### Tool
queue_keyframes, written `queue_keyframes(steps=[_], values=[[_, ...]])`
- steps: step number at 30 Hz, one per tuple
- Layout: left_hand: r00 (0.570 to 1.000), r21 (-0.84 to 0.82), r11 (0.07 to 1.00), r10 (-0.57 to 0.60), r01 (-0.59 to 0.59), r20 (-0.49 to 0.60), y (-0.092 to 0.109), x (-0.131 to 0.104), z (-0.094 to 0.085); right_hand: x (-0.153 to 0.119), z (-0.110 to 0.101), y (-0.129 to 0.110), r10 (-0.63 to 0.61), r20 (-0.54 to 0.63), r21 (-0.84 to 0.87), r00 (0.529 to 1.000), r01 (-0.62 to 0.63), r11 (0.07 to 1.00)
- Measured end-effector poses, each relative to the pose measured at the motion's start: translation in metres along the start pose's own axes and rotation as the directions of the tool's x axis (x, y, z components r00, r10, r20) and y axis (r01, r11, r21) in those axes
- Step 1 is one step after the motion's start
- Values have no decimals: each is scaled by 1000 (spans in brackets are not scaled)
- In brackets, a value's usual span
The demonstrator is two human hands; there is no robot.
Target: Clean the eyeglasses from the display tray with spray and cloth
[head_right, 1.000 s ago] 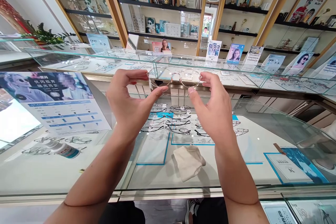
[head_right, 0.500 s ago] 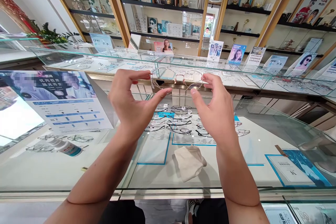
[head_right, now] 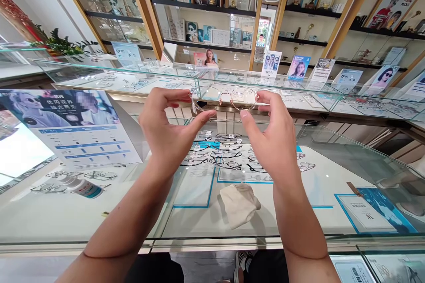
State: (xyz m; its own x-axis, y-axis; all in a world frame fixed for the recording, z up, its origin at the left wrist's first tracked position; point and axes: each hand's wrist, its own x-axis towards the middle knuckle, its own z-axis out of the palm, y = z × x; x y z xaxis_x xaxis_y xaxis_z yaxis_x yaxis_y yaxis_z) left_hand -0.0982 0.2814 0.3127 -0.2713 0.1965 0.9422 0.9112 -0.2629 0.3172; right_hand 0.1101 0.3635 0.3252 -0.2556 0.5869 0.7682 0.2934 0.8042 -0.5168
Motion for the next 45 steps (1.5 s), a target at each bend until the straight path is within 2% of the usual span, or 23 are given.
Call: queue_keyframes(steps=[8, 13, 19, 22, 25, 40, 45], values=[[996, 3, 997, 81, -81, -36, 0, -1, 1, 2, 2, 6, -14, 29, 27, 999, 13, 1000], [996, 18, 996, 85, -85, -34, -6, 0, 3, 3, 5, 8, -33, 8, 31, 999, 32, 999], [992, -7, 996, 90, -91, -86, -42, -1, 24, 12, 25, 21, -134, -30, 59, 991, 135, 989], [991, -2, 996, 94, -94, -93, -62, -3, 35, 15, 34, 26, -136, -6, 39, 991, 136, 990], [992, 4, 996, 93, -93, -87, -71, -5, 40, 15, 37, 26, -116, 8, 17, 993, 115, 993], [999, -22, 1000, -14, 13, -47, -68, -8, 41, 9, 29, 9, -89, -17, 39, 996, 90, 995], [996, -25, 999, 35, -38, -82, -66, -7, 41, 9, 30, 12, -40, -18, 74, 999, 41, 996]])
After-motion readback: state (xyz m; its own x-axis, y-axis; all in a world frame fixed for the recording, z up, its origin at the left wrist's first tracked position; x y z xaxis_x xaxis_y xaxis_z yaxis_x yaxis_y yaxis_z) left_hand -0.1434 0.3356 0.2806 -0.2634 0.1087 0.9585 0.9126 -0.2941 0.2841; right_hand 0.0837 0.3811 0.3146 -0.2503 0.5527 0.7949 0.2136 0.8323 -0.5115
